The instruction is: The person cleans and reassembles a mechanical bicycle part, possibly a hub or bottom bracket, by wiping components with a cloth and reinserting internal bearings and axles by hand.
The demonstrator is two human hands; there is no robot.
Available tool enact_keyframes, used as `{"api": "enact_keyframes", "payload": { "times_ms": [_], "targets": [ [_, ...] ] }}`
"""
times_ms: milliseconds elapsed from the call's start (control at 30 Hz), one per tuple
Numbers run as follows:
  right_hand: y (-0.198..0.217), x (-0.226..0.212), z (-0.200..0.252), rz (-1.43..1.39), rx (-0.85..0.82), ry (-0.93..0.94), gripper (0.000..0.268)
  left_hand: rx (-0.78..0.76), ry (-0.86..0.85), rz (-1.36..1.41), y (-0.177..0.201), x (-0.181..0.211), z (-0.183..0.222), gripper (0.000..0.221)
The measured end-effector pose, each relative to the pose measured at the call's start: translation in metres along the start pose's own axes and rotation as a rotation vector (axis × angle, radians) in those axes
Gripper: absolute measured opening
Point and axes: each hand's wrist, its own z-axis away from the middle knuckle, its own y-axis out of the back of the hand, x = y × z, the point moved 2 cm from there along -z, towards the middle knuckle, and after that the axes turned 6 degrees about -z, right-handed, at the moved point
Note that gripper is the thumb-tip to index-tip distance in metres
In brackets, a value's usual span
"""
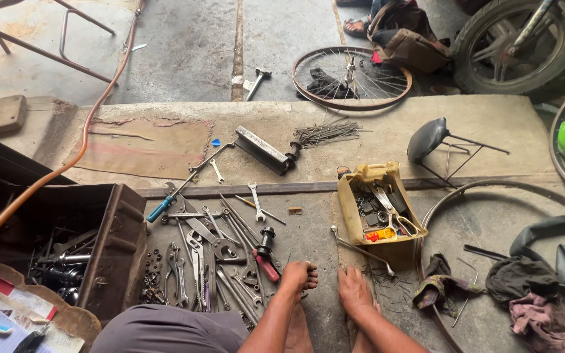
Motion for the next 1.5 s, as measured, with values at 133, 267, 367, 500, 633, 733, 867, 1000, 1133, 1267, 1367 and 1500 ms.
{"api": "enact_keyframes", "payload": {
  "times_ms": [133, 267, 367, 500, 633, 733, 867, 1000, 1133, 1267, 1367, 1500],
  "targets": [
    [-0.006, 0.002, -0.006, 0.038, -0.045, 0.036, 0.016, -0.016, 0.008, -0.007, -0.002, 0.003, -0.001, 0.025],
    [-0.006, 0.005, -0.007, -0.051, -0.001, -0.012, 0.015, -0.014, -0.011, -0.015, -0.002, 0.001, 0.0, 0.025],
    [-0.003, 0.005, -0.013, -0.038, -0.061, -0.058, 0.017, -0.05, -0.028, -0.003, -0.003, 0.001, -0.001, 0.024],
    [0.007, -0.001, -0.019, -0.047, -0.179, -0.129, 0.018, -0.018, 0.004, -0.028, -0.002, 0.001, 0.004, 0.024],
    [0.017, -0.007, -0.02, -0.034, -0.253, -0.178, 0.019, -0.027, -0.014, -0.044, -0.003, 0.007, 0.011, 0.026],
    [0.018, -0.009, -0.019, 0.013, -0.264, -0.141, 0.02, -0.021, -0.003, -0.063, -0.004, 0.009, 0.013, 0.027],
    [0.014, -0.007, -0.02, 0.019, -0.291, -0.136, 0.019, -0.015, 0.006, -0.087, -0.005, 0.007, 0.011, 0.027],
    [0.002, 0.001, -0.016, -0.006, -0.228, -0.093, 0.025, -0.018, 0.006, -0.085, -0.004, 0.004, 0.007, 0.027],
    [-0.011, 0.01, -0.011, -0.011, -0.204, -0.107, 0.032, -0.028, -0.013, -0.063, -0.004, 0.001, 0.004, 0.025],
    [-0.005, 0.009, -0.011, -0.028, -0.251, -0.136, 0.04, -0.027, -0.003, -0.076, -0.003, -0.001, 0.004, 0.025],
    [0.018, -0.002, -0.016, -0.089, -0.245, -0.198, 0.046, -0.017, -0.001, -0.074, -0.005, 0.002, 0.007, 0.024],
    [0.055, -0.035, -0.037, -0.411, -0.096, -0.244, 0.05, -0.021, 0.047, -0.032, -0.008, 0.002, 0.009, 0.036]
  ]
}}
